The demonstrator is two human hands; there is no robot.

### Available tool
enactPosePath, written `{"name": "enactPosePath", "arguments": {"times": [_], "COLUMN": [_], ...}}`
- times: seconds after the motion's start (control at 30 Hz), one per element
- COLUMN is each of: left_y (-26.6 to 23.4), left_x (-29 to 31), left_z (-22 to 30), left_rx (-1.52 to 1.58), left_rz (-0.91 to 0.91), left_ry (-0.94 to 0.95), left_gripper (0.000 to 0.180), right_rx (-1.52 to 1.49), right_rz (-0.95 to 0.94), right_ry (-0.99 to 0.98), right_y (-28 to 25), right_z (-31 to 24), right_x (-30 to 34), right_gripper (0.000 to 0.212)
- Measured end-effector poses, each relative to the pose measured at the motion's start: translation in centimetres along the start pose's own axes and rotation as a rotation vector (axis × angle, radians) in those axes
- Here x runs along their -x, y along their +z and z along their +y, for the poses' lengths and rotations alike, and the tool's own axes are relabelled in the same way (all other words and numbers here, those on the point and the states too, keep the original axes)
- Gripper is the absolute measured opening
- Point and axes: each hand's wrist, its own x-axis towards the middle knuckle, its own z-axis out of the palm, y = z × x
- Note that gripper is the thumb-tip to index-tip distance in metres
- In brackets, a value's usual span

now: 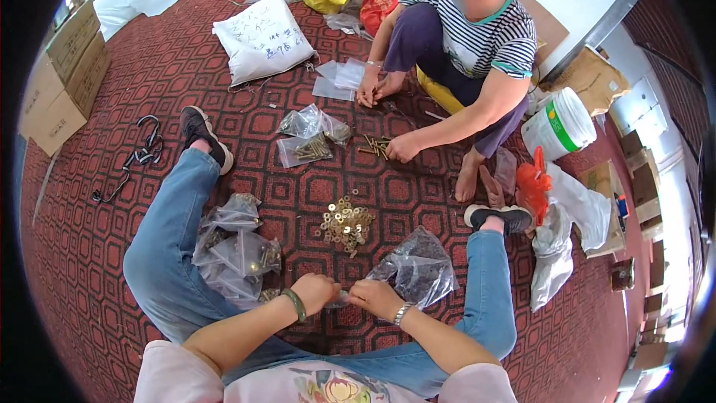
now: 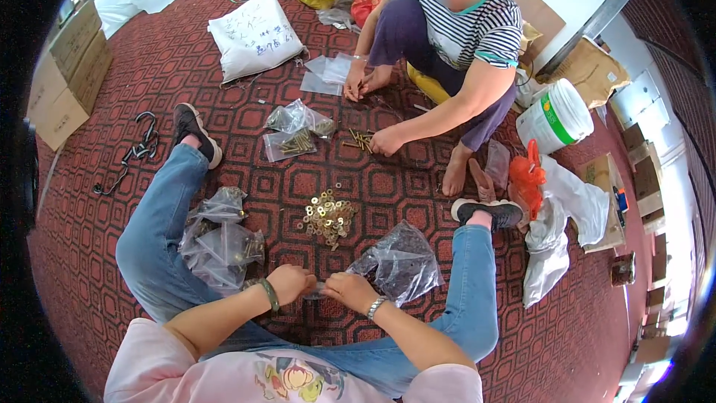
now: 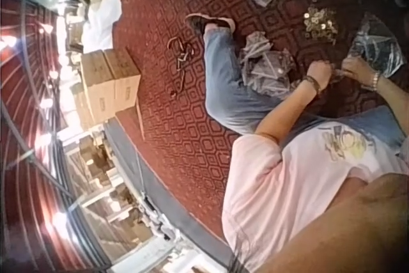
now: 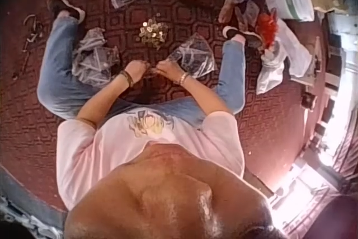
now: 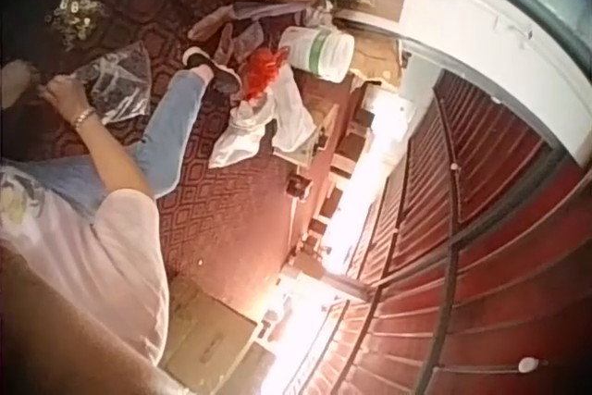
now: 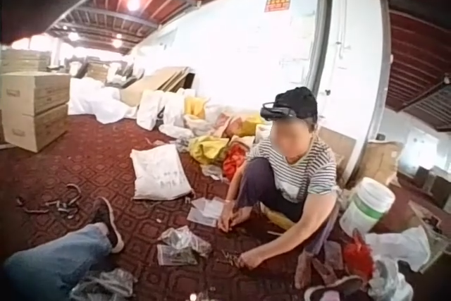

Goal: Sorting and packaging small gold-colored decorative metal pieces into individual plastic bags.

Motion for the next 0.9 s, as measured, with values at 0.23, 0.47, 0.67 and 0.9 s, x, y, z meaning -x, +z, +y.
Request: {"name": "enactPosePath", "arguments": {"times": [0.23, 0.47, 0.67, 0.9], "left_y": [-0.4, -0.3, 1.0, 0.2], "left_x": [-0.4, -0.3, -0.2, 0.2], "left_z": [-0.3, -0.4, -0.6, -2.1], "left_rx": [-0.03, 0.013, 0.07, 0.034], "left_rz": [0.056, 0.009, 0.046, 0.008], "left_ry": [0.12, 0.126, 0.07, -0.068], "left_gripper": [0.014, 0.013, 0.015, 0.017], "right_rx": [-0.104, -0.012, -0.099, -0.029], "right_rz": [0.07, -0.062, 0.027, 0.065], "right_ry": [-0.005, 0.073, -0.032, 0.106], "right_y": [-0.3, -1.3, -0.6, 0.3], "right_z": [0.0, -1.4, -1.3, 0.3], "right_x": [0.0, -0.2, -0.5, -0.6], "right_gripper": [0.016, 0.013, 0.012, 0.014]}}
